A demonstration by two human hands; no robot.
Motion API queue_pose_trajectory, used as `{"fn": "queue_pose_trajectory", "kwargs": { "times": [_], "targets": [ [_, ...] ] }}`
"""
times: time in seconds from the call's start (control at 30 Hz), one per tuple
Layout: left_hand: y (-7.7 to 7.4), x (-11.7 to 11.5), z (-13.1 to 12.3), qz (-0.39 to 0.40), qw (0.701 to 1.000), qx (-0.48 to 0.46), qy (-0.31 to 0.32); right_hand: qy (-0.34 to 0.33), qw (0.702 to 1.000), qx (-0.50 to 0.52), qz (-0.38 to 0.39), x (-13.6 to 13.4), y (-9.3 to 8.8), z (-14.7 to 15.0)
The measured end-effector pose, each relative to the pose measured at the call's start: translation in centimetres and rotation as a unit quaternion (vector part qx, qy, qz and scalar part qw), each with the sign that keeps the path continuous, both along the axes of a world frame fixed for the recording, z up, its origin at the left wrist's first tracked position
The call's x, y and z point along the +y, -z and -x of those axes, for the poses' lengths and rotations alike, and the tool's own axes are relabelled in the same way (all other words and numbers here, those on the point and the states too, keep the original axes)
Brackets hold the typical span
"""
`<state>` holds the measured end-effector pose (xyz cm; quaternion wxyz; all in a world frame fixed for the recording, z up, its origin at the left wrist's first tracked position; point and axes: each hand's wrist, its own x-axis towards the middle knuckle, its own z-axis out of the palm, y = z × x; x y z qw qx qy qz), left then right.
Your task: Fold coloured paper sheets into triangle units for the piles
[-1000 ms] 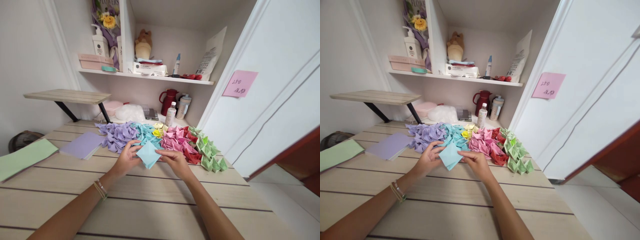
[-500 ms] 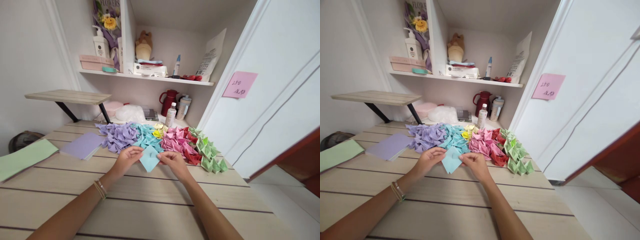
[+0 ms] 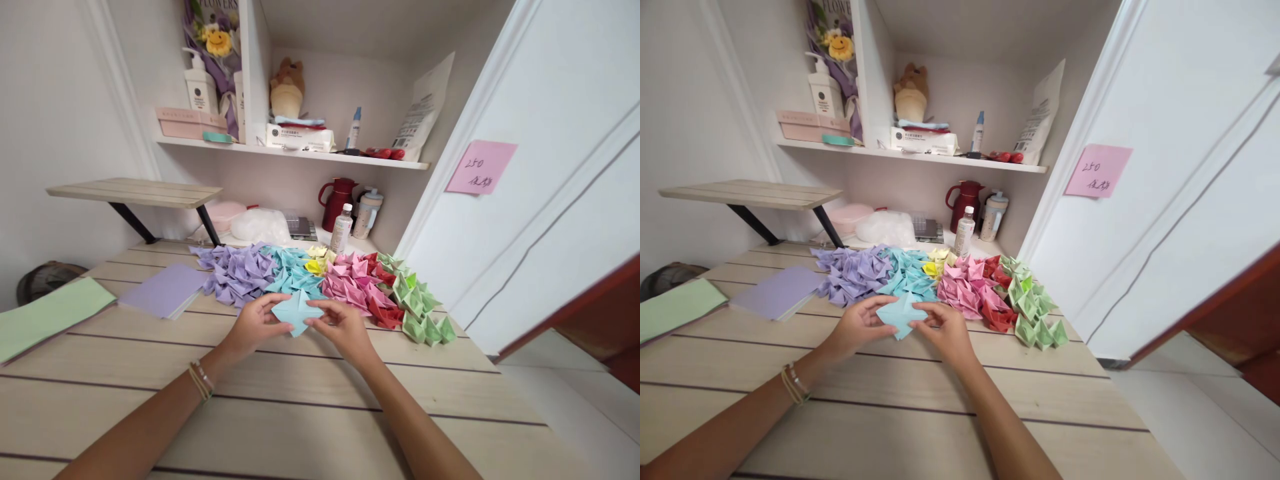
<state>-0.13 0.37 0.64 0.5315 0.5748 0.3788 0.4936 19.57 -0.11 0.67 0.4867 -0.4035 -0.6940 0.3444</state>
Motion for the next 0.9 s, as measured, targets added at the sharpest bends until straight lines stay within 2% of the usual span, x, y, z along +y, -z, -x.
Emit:
{"fn": "queue_pose_trajectory", "kwargs": {
  "times": [0.2, 0.3, 0.4, 0.53, 0.73, 0.9],
  "targets": [
    [0.1, 0.0, 0.1, -0.078, 0.992, 0.076, -0.066, 0.053, 0.985, -0.096, -0.134, -0.2, 0.2, -0.1],
    [0.1, 0.0, 0.2, -0.056, 0.995, 0.063, -0.059, 0.058, 0.975, -0.109, -0.183, -0.3, 0.6, 0.0],
    [0.1, -0.2, 0.0, -0.016, 0.999, 0.029, -0.022, 0.064, 0.965, -0.135, -0.217, -0.6, 0.9, 0.3],
    [0.2, -0.4, -0.3, -0.019, 0.999, 0.033, -0.019, 0.074, 0.96, -0.163, -0.214, -0.9, 0.9, 0.7],
    [0.3, -0.7, -0.4, -0.09, 0.986, 0.116, -0.08, 0.071, 0.972, -0.137, -0.176, -1.0, 0.6, 0.9],
    [0.0, -0.7, -0.3, -0.117, 0.977, 0.145, -0.1, 0.064, 0.976, -0.131, -0.161, -0.9, 0.5, 0.9]
  ]
}}
